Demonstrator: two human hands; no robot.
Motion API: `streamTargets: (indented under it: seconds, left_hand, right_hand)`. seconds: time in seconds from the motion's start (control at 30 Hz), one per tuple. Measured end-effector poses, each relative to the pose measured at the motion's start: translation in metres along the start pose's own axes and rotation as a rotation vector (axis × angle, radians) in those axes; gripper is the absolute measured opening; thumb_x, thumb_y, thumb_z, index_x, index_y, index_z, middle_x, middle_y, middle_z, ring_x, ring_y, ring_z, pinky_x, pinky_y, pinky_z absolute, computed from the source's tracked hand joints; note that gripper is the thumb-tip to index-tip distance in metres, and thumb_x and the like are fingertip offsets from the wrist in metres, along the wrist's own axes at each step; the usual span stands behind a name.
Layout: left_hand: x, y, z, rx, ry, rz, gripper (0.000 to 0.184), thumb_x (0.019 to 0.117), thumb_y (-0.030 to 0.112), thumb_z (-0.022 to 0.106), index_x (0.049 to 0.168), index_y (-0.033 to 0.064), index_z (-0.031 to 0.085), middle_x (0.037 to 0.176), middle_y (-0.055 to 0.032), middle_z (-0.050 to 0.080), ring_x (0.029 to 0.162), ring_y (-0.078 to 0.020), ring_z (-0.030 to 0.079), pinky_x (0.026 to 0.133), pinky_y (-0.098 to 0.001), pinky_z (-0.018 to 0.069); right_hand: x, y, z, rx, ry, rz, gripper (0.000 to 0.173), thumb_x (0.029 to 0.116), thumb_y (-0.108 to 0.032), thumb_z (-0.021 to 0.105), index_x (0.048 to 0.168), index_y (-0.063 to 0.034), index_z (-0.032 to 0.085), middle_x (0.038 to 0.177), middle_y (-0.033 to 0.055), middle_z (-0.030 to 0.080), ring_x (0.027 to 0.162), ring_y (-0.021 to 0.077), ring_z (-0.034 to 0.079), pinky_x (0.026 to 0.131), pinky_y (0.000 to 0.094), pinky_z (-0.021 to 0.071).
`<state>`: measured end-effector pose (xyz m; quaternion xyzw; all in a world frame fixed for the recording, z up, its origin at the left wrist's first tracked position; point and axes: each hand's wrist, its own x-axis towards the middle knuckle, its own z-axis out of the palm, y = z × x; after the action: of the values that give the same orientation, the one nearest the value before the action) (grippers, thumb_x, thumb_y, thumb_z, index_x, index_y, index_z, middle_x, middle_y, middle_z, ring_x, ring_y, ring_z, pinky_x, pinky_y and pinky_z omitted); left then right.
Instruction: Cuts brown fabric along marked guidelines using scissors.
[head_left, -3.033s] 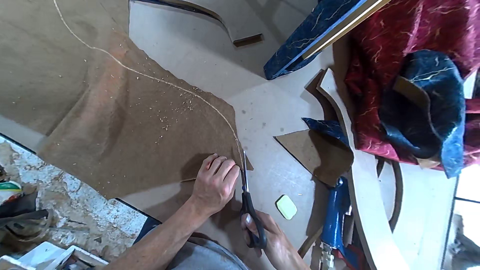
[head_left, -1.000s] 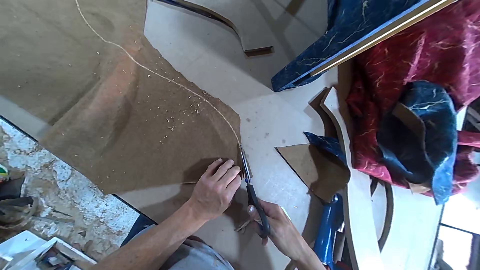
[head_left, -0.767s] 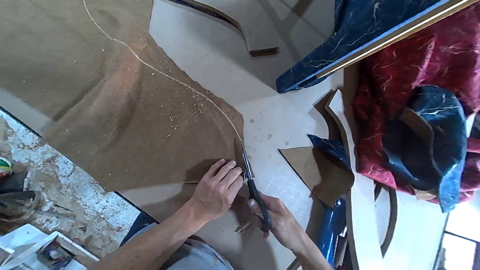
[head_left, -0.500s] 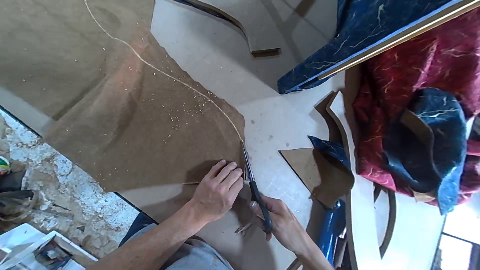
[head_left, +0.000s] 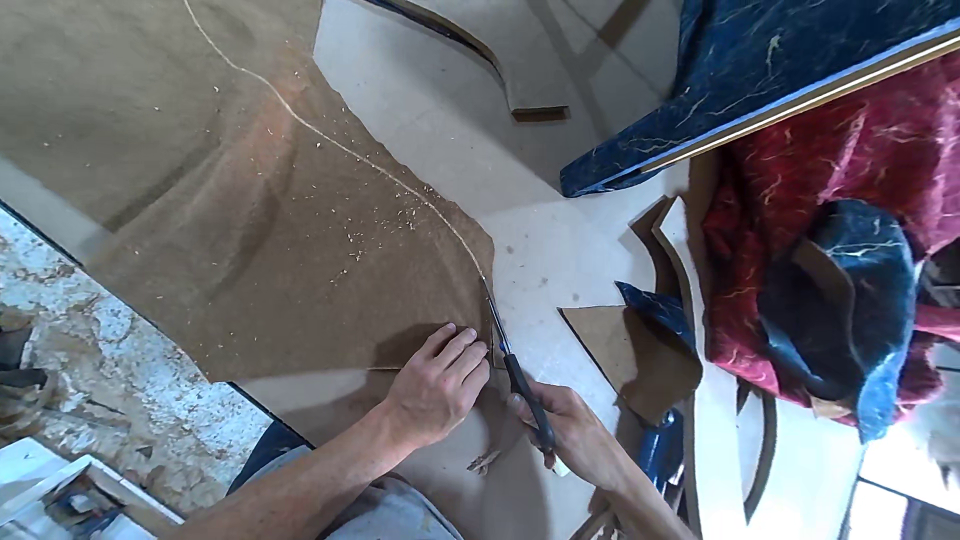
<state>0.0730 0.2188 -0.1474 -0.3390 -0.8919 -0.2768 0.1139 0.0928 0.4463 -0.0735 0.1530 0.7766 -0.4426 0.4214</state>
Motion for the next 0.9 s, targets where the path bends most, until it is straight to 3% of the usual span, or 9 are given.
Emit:
streamTargets:
  seconds: [0.2, 0.9]
  left_hand:
    - [0.003, 0.0, 0.0, -0.038, -0.07, 0.0, 0.017, 0.0999, 0.012, 0.056, 0.106, 0.0085, 0.072, 0.129, -0.0067, 0.07, 0.134, -0.0237, 0.059, 0.116, -0.042, 0.0445]
    - [0.004, -0.001, 0.002, -0.063, -0.087, -0.01, 0.021, 0.1035, 0.011, 0.049, 0.102, 0.0072, 0.069, 0.126, -0.0085, 0.071, 0.131, -0.0238, 0.061, 0.115, -0.0387, 0.0454]
  right_hand:
    - [0.007, -0.007, -0.012, 0.014, -0.015, -0.032, 0.055, 0.0862, -0.073, 0.061, 0.085, -0.0183, 0.066, 0.061, -0.0039, 0.056, 0.049, 0.0101, 0.056, 0.044, 0.028, 0.0495]
    - [0.031, -0.023, -0.036, -0.039, -0.09, -0.058, 0.05, 0.0869, -0.069, 0.062, 0.086, -0.0192, 0.066, 0.062, -0.0048, 0.058, 0.049, 0.0085, 0.057, 0.045, 0.0264, 0.0501]
